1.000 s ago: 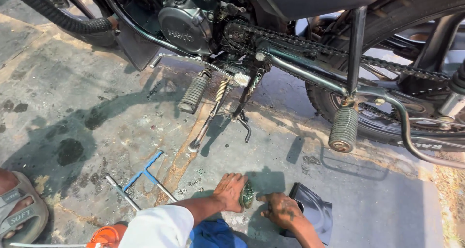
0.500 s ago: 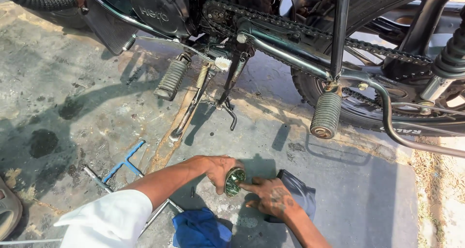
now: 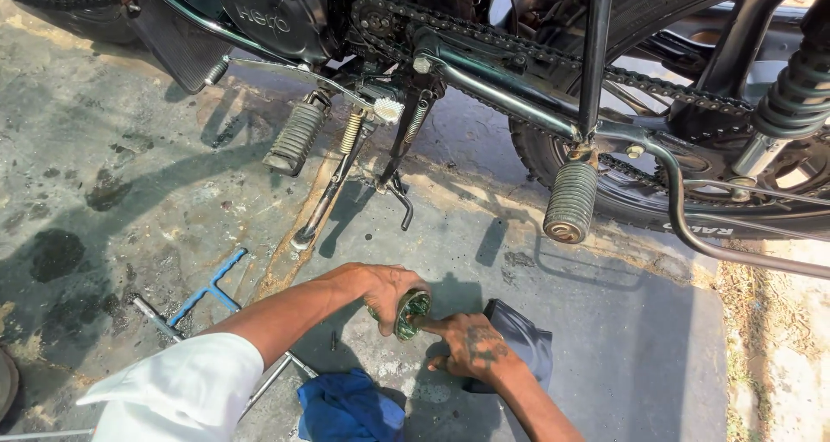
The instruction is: Lubricating the chain and adjusting mechanical components of a motorcycle.
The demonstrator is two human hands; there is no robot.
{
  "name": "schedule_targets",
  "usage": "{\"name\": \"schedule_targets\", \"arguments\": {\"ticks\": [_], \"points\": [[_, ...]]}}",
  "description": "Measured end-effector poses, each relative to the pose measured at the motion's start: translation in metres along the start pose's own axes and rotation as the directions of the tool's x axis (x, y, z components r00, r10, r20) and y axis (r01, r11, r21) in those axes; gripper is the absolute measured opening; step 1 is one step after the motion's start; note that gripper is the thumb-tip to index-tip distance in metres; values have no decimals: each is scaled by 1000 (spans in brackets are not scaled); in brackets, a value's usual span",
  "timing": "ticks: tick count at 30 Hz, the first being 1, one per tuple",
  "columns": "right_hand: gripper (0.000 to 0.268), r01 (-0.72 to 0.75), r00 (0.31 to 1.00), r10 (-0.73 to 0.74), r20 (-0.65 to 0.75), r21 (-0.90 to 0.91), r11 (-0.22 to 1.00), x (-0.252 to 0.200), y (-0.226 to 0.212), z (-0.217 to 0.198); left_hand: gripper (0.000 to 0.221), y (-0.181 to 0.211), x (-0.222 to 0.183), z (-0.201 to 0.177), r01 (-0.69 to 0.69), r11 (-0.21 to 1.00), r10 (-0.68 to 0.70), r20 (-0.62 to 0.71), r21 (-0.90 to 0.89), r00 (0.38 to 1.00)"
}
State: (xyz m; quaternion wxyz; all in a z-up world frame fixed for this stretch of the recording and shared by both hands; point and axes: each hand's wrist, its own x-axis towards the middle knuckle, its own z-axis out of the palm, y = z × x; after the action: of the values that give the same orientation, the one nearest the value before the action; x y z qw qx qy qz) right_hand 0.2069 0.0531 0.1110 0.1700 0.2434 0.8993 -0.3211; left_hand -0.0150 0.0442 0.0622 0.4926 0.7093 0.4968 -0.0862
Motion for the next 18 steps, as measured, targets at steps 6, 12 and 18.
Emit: {"name": "schedule_targets", "arguments": {"ticks": [6,12,18], "points": [[74,9,1000,-9,16,5,1000,-1,-11,-11,96,-1,-4,-1,-20,999,21,-23,32,1000],[58,-65,996,61,-64,-56,996,0,17,-4,85,-10,-6,6,-26,998,22,-61,-59,998],[55,-294,939,317,-131,167,941,-11,41,-45,101,-39,5,55,262,957,-257,-52,128,965]]}}
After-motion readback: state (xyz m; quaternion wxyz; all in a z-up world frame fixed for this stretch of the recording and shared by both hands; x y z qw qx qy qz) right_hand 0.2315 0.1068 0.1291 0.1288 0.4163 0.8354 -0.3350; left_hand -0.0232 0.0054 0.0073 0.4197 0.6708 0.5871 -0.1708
